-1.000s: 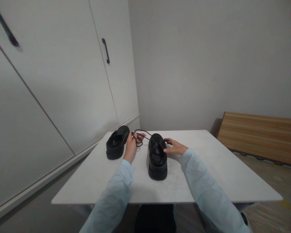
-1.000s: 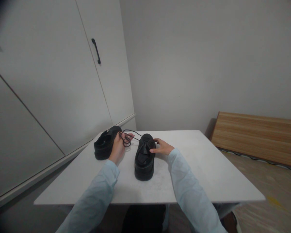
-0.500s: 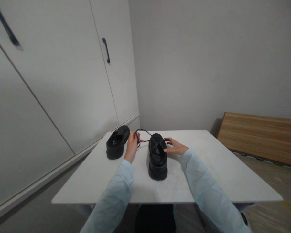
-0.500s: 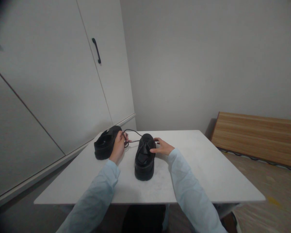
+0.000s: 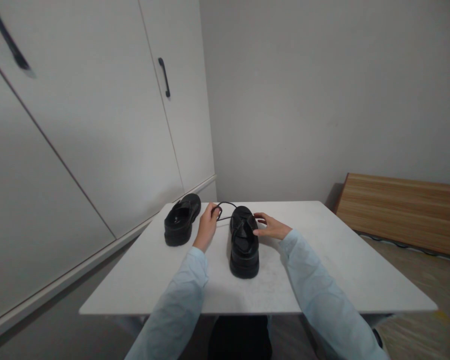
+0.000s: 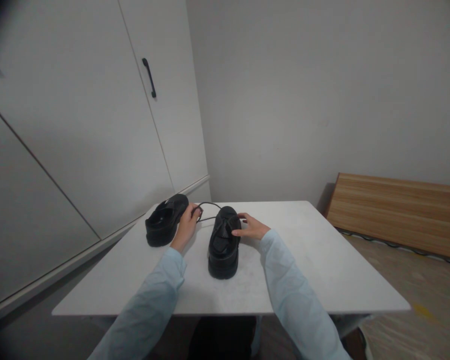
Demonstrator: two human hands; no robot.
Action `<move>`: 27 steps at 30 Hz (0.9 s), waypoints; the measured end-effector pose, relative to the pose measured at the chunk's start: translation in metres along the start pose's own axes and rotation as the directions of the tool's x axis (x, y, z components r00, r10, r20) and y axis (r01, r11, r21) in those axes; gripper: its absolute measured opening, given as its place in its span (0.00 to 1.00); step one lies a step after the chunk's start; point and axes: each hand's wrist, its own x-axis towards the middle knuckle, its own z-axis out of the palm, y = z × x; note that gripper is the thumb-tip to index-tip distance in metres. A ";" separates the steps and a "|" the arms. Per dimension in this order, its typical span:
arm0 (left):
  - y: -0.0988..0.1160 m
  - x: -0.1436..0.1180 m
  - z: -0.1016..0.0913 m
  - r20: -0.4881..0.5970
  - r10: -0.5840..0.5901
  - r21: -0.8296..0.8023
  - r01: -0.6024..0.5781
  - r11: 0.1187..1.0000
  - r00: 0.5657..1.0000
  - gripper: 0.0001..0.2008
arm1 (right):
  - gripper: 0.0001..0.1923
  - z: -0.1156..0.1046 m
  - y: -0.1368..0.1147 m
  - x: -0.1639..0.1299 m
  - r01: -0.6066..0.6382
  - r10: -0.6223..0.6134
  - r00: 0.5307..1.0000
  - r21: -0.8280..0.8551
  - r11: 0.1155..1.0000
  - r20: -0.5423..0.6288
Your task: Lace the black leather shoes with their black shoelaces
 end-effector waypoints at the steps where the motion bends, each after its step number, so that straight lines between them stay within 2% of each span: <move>1: 0.000 0.000 -0.001 -0.010 0.002 0.013 -0.002 1.000 1.000 0.05 | 0.44 0.000 0.000 0.000 0.001 -0.001 1.000 -0.001 1.000 0.001; 6: -0.002 0.002 -0.004 -0.089 0.021 0.078 -0.014 0.997 0.996 0.04 | 0.44 0.000 0.000 -0.001 -0.024 0.024 1.000 0.016 1.000 0.005; 10: -0.004 0.002 -0.007 -0.135 0.082 0.199 -0.054 0.979 0.987 0.05 | 0.46 0.001 0.004 0.000 -0.049 0.049 0.999 0.020 0.999 -0.015; 21: -0.003 0.000 -0.012 -0.144 0.298 0.470 -0.200 0.860 0.944 0.08 | 0.45 0.001 0.002 0.000 -0.004 0.004 1.000 0.003 1.000 -0.012; 27: 0.000 -0.004 -0.015 -0.201 0.343 0.473 -0.215 0.854 0.918 0.07 | 0.47 0.000 0.000 0.000 0.012 -0.012 1.000 -0.021 1.000 -0.005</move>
